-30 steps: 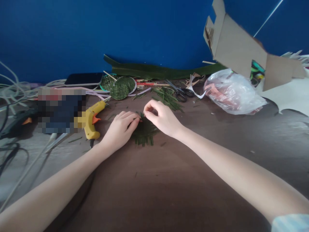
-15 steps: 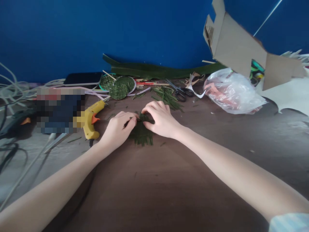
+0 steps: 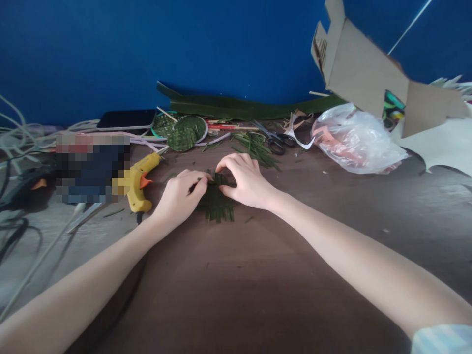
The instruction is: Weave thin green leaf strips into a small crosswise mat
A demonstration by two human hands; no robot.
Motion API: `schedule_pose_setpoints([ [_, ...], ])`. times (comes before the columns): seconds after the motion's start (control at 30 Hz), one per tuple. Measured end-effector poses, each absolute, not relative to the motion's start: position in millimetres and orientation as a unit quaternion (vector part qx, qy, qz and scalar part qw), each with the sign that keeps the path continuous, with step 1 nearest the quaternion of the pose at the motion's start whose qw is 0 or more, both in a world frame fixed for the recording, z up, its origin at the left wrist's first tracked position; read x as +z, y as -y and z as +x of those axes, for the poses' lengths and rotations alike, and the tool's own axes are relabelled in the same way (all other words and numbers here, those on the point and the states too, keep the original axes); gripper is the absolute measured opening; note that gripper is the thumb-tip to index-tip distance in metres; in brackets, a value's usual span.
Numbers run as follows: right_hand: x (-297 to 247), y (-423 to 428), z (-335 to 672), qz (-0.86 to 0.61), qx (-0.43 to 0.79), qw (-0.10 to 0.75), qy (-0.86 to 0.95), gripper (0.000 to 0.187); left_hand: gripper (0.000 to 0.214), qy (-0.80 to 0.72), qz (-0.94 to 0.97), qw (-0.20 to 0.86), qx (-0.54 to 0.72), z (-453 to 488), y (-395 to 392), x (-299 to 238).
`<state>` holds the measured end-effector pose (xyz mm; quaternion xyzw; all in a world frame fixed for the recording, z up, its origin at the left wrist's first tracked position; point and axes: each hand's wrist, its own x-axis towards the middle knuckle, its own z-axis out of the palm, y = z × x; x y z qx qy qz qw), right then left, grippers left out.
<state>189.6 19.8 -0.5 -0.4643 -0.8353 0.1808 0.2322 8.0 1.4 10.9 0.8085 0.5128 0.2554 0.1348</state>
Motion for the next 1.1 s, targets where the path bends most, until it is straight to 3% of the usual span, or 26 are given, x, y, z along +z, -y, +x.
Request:
schedule_pose_setpoints([
  [0.83,-2.1,-15.6,190.7,-0.392,0.163,0.284,0.860,0.023,0.024,-0.505,0.809,0.157,0.259,5.9,-1.6,11.6],
  [1.1,-1.9,-15.9,192.7,-0.365,0.160,0.339,0.852,0.024,0.026,-0.509,0.804,0.164,0.260,5.4,-2.4,13.1],
])
